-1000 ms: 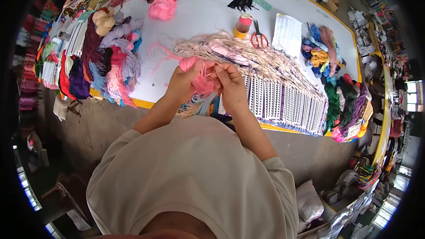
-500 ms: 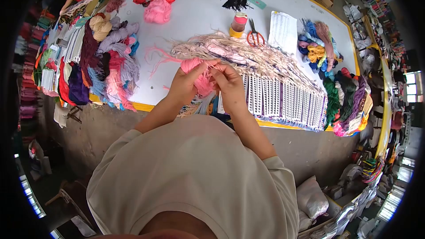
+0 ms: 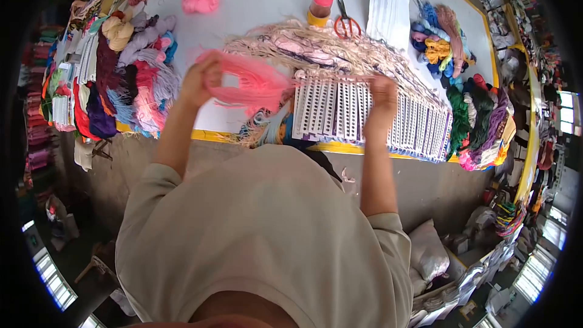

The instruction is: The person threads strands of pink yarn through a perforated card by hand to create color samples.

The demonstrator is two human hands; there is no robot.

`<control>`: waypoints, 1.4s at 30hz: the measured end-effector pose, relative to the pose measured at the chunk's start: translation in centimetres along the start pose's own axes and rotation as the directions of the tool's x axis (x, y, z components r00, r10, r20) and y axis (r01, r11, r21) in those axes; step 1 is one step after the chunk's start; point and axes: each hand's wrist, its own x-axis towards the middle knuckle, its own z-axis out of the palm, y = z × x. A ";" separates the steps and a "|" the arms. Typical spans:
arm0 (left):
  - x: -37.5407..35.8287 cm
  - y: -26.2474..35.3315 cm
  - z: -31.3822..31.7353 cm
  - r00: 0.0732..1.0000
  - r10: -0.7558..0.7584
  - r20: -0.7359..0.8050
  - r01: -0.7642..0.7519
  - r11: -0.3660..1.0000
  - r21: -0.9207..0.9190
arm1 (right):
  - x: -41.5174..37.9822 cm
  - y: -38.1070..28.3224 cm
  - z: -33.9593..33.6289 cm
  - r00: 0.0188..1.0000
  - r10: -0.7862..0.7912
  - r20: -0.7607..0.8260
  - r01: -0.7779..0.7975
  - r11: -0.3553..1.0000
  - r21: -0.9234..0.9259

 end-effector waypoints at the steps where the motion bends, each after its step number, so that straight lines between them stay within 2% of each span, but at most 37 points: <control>1: 0.2 1.6 -3.4 0.999 -0.010 -0.037 0.005 0.992 -0.129 | 1.5 -0.1 -3.2 0.981 0.179 -0.068 -0.163 0.968 0.192; 2: 0.6 3.2 -8.1 0.996 -0.084 0.027 0.088 0.930 -0.356 | 3.3 1.2 -8.3 0.921 0.388 -0.023 -0.334 0.821 0.463; 3: 0.8 4.6 -12.5 0.991 -0.013 -0.131 -0.030 0.946 -0.323 | 5.0 3.3 -13.5 0.880 0.473 -0.026 -0.383 0.743 0.549; 4: 0.5 6.3 -16.5 0.977 -0.009 -0.213 -0.066 0.938 -0.341 | 7.5 6.5 -21.0 0.868 0.485 0.110 -0.452 0.679 0.578; 5: -0.5 8.1 -18.6 0.890 0.100 -0.445 -0.157 0.983 -0.094 | 9.4 8.2 -26.7 0.867 0.482 -0.126 -0.399 0.823 0.405; 6: -1.5 9.2 -19.2 0.754 0.186 -0.630 -0.269 0.963 -0.038 | 10.3 7.3 -31.8 0.898 0.419 -0.135 -0.367 0.881 0.299; 7: -1.8 10.6 -23.9 0.626 0.204 -0.753 -0.310 0.951 -0.001 | 11.7 7.8 -39.2 0.830 0.359 -0.427 -0.294 0.932 0.211; 8: -2.0 10.4 -23.3 0.619 0.195 -0.761 -0.300 0.954 0.000 | 12.2 6.9 -41.9 0.755 0.218 -0.618 -0.300 0.953 -0.030; 9: -2.4 10.1 -21.8 0.708 0.252 -0.660 -0.377 0.925 -0.051 | 12.4 6.2 -42.7 0.749 -0.006 -0.663 -0.373 0.823 -0.429; 10: -2.1 9.3 -20.3 0.774 0.316 -0.548 -0.443 0.889 -0.113 | 12.7 5.8 -42.6 0.806 -0.185 -0.562 -0.473 0.367 -0.801; 11: -0.6 6.9 -18.5 0.890 0.234 -0.391 -0.300 0.946 -0.118 | 12.7 6.4 -40.4 0.882 -0.216 -0.419 -0.436 -0.039 -0.899; 12: 1.3 3.6 -15.8 0.967 0.126 -0.224 -0.151 0.983 -0.100 | 12.9 8.5 -37.7 0.950 -0.176 -0.259 -0.296 -0.232 -0.927; 13: 3.9 -0.6 -14.9 0.966 0.088 -0.243 -0.075 0.995 0.063 | 11.8 6.5 -27.0 0.987 -0.027 -0.161 -0.155 -0.463 -0.873; 14: 6.9 -4.5 -12.8 0.967 -0.057 -0.246 0.042 0.997 -0.069 | 12.2 12.9 -28.2 0.945 -0.149 0.293 0.212 -0.403 -0.890; 15: 9.1 -7.5 -9.9 0.950 -0.188 -0.248 0.186 0.982 -0.033 | 11.3 14.0 -21.8 0.940 -0.050 0.338 0.321 -0.207 -0.924; 16: 11.3 -10.3 -6.5 0.924 -0.225 -0.309 0.237 0.971 0.004 | 10.8 16.2 -17.7 0.825 -0.038 0.564 0.556 -0.127 -0.821; 17: 13.4 -12.8 -5.1 0.916 -0.275 -0.293 0.315 0.944 0.099 | 10.1 17.7 -12.9 0.787 0.255 0.562 0.601 -0.111 -0.791; 18: 15.3 -15.2 -4.1 0.902 -0.326 -0.282 0.386 0.902 0.192 | 9.4 16.9 -8.1 0.749 0.461 0.475 0.395 0.264 -0.880; 19: 16.7 -17.4 -2.5 0.866 -0.264 -0.424 0.430 0.826 0.365 | 8.4 16.6 -4.6 0.723 0.550 0.418 0.118 0.498 -0.859; 20: 17.9 -19.0 -1.2 0.823 -0.170 -0.542 0.484 0.709 0.513 | 7.9 19.1 -3.2 0.737 0.431 0.521 0.176 0.622 -0.763; 21: 18.7 -19.9 -0.3 0.816 -0.175 -0.550 0.492 0.709 0.505 | 7.7 21.3 -2.0 0.717 0.432 0.547 0.143 0.677 -0.722; 22: 19.2 -20.4 0.5 0.829 -0.150 -0.538 0.501 0.628 0.596 | 7.8 21.0 -0.3 0.682 0.466 0.564 0.063 0.731 -0.680; 23: 19.6 -20.8 0.7 0.842 -0.127 -0.524 0.503 0.536 0.678 | 8.1 21.8 0.4 0.631 0.530 0.566 0.023 0.717 -0.697; 24: 19.7 -21.1 0.7 0.835 -0.128 -0.535 0.513 0.535 0.672 | 8.3 22.4 1.0 0.576 0.589 0.567 -0.014 0.701 -0.713; 26: 19.7 -21.4 0.7 0.866 -0.179 -0.466 0.451 0.680 0.578 | 8.8 22.3 1.7 0.528 0.626 0.574 -0.037 0.692 -0.721; 27: 19.7 -21.3 0.6 0.856 -0.222 -0.467 0.473 0.702 0.533 | 9.0 22.3 1.9 0.488 0.658 0.573 -0.053 0.678 -0.733; 31: 20.0 -21.6 0.6 0.798 -0.268 -0.539 0.535 0.727 0.430 | 9.5 22.9 2.1 0.458 0.711 0.533 -0.165 0.657 -0.736; 34: 20.2 -22.1 0.2 0.846 -0.227 -0.482 0.481 0.715 0.508 | 9.8 23.2 2.2 0.439 0.698 0.566 -0.125 0.671 -0.731; 37: 20.6 -22.1 -0.4 0.850 -0.259 -0.460 0.501 0.667 0.551 | 9.7 23.2 2.1 0.433 0.700 0.568 -0.180 0.685 -0.706; 39: 20.3 -21.5 -0.7 0.830 -0.130 -0.542 0.541 0.420 0.728 | 9.5 23.0 2.0 0.452 0.703 0.549 -0.215 0.683 -0.698; 40: 19.9 -21.0 -0.7 0.829 -0.128 -0.544 0.543 0.417 0.729 | 9.7 22.6 2.1 0.451 0.702 0.551 -0.217 0.686 -0.695; 41: 19.2 -20.4 -0.7 0.808 -0.131 -0.575 0.489 0.694 0.529 | 9.9 22.3 2.1 0.432 0.710 0.556 -0.181 0.672 -0.718; 42: 18.7 -20.0 -0.7 0.785 -0.148 -0.601 0.373 0.888 0.269 | 10.1 21.9 2.2 0.413 0.720 0.558 -0.145 0.656 -0.741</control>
